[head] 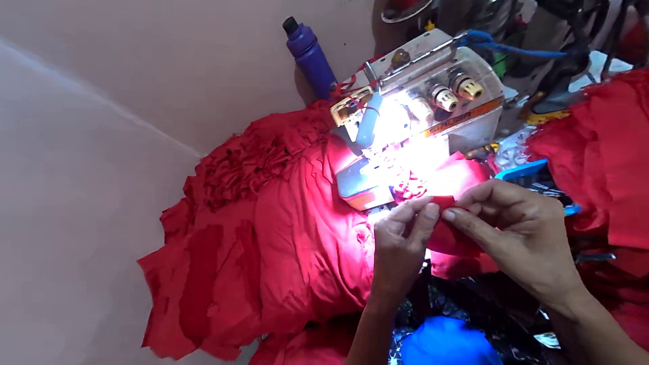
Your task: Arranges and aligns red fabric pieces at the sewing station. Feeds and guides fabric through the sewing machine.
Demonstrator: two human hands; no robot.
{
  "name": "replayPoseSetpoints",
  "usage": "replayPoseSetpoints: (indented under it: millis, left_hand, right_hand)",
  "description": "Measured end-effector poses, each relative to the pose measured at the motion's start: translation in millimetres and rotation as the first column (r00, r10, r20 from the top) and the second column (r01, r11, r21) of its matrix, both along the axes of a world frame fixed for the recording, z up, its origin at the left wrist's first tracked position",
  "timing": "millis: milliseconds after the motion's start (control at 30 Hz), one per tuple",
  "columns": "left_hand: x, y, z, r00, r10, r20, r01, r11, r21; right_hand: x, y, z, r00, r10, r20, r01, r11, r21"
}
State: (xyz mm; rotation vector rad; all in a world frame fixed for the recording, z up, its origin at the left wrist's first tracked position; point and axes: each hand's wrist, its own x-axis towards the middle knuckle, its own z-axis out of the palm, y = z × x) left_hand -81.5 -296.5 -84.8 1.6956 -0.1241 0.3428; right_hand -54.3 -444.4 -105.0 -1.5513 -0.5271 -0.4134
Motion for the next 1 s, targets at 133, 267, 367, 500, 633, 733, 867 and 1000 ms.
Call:
replayPoseSetpoints:
  millis: [133,267,367,500,633,733,867,1000]
  left_hand:
    - [-16.4,22.2,-5.4,0.995,-0.022,0.101,0.015,0.998,0.062]
    - [-25.3,58.4,-6.7,0.99,-0.095,0.102,0.084,0.991,0.108]
    - [-37.0,87.6,2.9,0.982,-0.162,0.102,0.134,0.963,0.235]
    - [-53.7,108.9,21.6,0.972,-0.172,0.163,0.104,0.927,0.36]
    - [-59.8,122.9,29.5,0.964,-0.14,0.224,0.051,0.931,0.362]
    - [-52.5,128.7,30.8,0.952,-0.091,0.291,-0.018,0.936,0.352]
    - [-14.8,128.0,30.6,0.922,-0.001,0.386,-0.166,0.902,0.398]
    - [45.1,121.8,8.1,0.924,0.066,0.377,-0.217,0.902,0.373]
  right_hand:
    - [-5.6,22.4,-2.7,0.998,0.056,-0.031,-0.055,0.998,0.032]
    - [-11.2,35.8,-6.2,0.958,0.247,-0.143,-0.247,0.969,0.017]
    - [-12.0,41.5,-6.9,0.846,0.482,-0.228,-0.502,0.864,-0.034]
    - [-23.6,57.8,-7.1,0.786,0.572,-0.235,-0.602,0.795,-0.081]
    - [-34.0,67.3,-12.3,0.787,0.573,-0.228,-0.601,0.795,-0.075]
    - [-35.9,71.1,-18.6,0.827,0.528,-0.194,-0.549,0.832,-0.079]
    - [-24.6,75.7,-23.9,0.943,0.323,-0.085,-0.333,0.924,-0.189]
    - [4.8,87.7,-32.5,0.979,0.113,-0.169,-0.142,0.975,-0.171]
